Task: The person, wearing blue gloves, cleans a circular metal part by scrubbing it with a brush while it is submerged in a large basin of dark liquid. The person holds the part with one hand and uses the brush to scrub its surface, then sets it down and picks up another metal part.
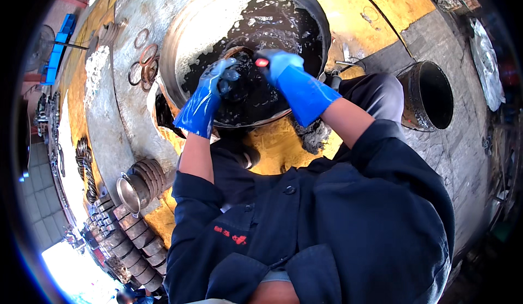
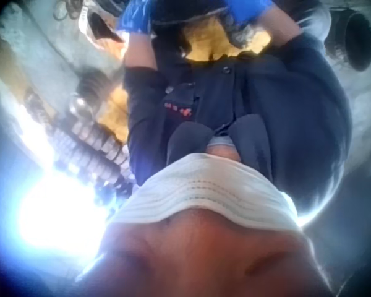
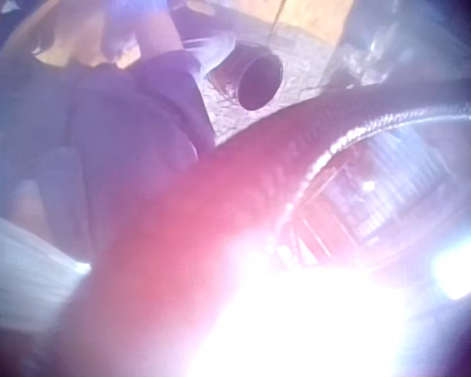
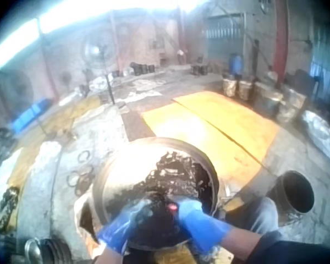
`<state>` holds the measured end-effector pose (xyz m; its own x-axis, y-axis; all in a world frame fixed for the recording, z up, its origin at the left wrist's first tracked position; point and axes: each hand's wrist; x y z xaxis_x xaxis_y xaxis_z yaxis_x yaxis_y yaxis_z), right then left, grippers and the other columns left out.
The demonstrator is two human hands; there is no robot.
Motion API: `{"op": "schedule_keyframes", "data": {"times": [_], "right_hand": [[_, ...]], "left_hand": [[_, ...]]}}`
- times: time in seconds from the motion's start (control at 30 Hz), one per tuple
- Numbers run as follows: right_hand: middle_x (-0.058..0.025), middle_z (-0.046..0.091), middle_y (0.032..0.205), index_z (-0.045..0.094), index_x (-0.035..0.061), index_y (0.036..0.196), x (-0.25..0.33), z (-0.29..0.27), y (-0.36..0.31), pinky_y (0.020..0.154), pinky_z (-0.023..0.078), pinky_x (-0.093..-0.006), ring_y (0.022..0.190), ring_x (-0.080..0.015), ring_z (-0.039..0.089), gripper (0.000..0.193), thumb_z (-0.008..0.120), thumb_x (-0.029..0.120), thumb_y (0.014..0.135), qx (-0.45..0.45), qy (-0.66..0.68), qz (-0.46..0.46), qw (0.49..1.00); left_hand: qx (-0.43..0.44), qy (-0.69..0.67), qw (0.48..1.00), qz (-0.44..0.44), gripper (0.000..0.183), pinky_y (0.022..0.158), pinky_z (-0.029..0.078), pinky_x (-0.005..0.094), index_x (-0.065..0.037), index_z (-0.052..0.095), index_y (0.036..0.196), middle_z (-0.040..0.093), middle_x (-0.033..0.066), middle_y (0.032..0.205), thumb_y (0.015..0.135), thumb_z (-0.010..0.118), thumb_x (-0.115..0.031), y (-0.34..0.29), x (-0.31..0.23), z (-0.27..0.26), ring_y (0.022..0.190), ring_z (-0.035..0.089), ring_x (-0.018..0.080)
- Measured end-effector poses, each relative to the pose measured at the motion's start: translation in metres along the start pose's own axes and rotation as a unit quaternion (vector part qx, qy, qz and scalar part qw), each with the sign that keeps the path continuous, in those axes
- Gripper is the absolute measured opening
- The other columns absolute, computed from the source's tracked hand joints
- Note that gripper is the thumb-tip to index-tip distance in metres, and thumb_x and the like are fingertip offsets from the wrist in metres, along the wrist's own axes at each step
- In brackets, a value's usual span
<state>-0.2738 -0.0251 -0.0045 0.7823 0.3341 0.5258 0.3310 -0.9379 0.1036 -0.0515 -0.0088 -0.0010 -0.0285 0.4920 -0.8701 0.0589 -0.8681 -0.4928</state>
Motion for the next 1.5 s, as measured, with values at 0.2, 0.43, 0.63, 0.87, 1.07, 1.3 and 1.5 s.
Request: {"op": "schedule_keyframes", "data": {"times": [0.2,0.43,0.63,0.87,1.07,1.3,1.5], "right_hand": [[-0.0104,0.073,0.099,0.07,0.0092,0.107,-0.044,-0.031,0.02,0.088,0.054,-0.0322,0.095,-0.0203,0.07,0.022,0.068,0.013,0.086,-0.053,0.265,0.084,0.959],[-0.0083,0.072,0.102,0.069,0.0073,0.109,-0.034,-0.019,0.015,0.09,0.053,-0.0319,0.094,-0.0169,0.068,0.024,0.066,0.016,0.087,0.154,0.321,0.042,0.933],[-0.0071,0.073,0.104,0.07,0.0098,0.113,-0.032,0.033,0.015,0.089,0.052,-0.0326,0.095,-0.0156,0.067,0.028,0.067,0.023,0.089,0.211,0.405,0.032,0.889],[-0.0096,0.073,0.102,0.071,0.0084,0.111,-0.002,0.058,-0.001,0.088,0.052,-0.0324,0.094,-0.0172,0.067,0.026,0.068,0.016,0.086,0.245,0.394,0.041,0.885],[-0.0081,0.072,0.098,0.068,0.0039,0.11,-0.019,0.044,0.01,0.085,0.053,-0.0271,0.092,-0.0145,0.066,0.022,0.062,0.004,0.089,0.017,0.481,0.183,0.857],[-0.0005,0.068,0.091,0.066,0.0044,0.119,0.022,0.028,0.042,0.069,0.049,-0.0234,0.075,-0.0059,0.057,0.029,0.064,0.017,0.093,0.07,0.468,0.007,0.881],[-0.0111,0.073,0.099,0.067,-0.0016,0.11,0.004,0.035,0.056,0.083,0.053,-0.0331,0.089,-0.0198,0.068,0.029,0.06,0.023,0.095,-0.038,0.464,0.177,0.867]], "left_hand": [[0.154,0.087,0.984,0.027,0.023,0.058,0.047,0.0231,-0.009,0.069,0.108,0.072,0.0093,0.092,0.085,0.071,-0.016,0.004,0.017,0.013,0.065,0.061,0.0116],[-0.069,0.544,0.748,0.373,0.047,0.095,0.049,0.0431,-0.019,0.064,0.115,0.066,0.0107,0.118,0.07,0.078,-0.02,0.001,0.006,0.019,0.113,0.062,0.0274],[-0.152,0.163,0.956,0.191,0.045,0.087,0.052,0.0338,-0.003,0.06,0.124,0.068,0.0115,0.113,0.086,0.07,-0.024,0.019,0.041,-0.02,0.099,0.066,0.0236],[0.002,-0.123,0.99,0.063,0.025,0.062,0.047,0.02,-0.002,0.061,0.113,0.063,0.0007,0.087,0.095,0.061,-0.019,-0.014,0.013,-0.008,0.072,0.058,0.006],[0.054,-0.062,0.996,0.042,0.026,0.076,0.05,0.0259,-0.001,0.065,0.112,0.067,0.0036,0.093,0.087,0.065,-0.01,-0.008,0.011,0.004,0.083,0.062,0.0119],[0.136,-0.026,0.983,0.118,0.034,0.083,0.05,0.0254,0.001,0.063,0.121,0.069,0.0071,0.105,0.089,0.064,-0.011,-0.021,0.009,-0.005,0.091,0.064,0.0146],[0.035,-0.094,0.994,0.041,0.03,0.082,0.052,0.0279,0.001,0.063,0.12,0.07,0.0087,0.104,0.091,0.062,-0.007,-0.026,0.008,-0.014,0.091,0.067,0.0185]]}}
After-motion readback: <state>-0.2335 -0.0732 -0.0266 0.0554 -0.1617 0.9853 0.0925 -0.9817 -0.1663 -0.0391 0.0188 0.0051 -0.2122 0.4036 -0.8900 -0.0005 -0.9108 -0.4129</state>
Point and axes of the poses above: each hand's wrist, its own y-axis towards the middle knuckle, its own z-axis out of the palm, x = y × z
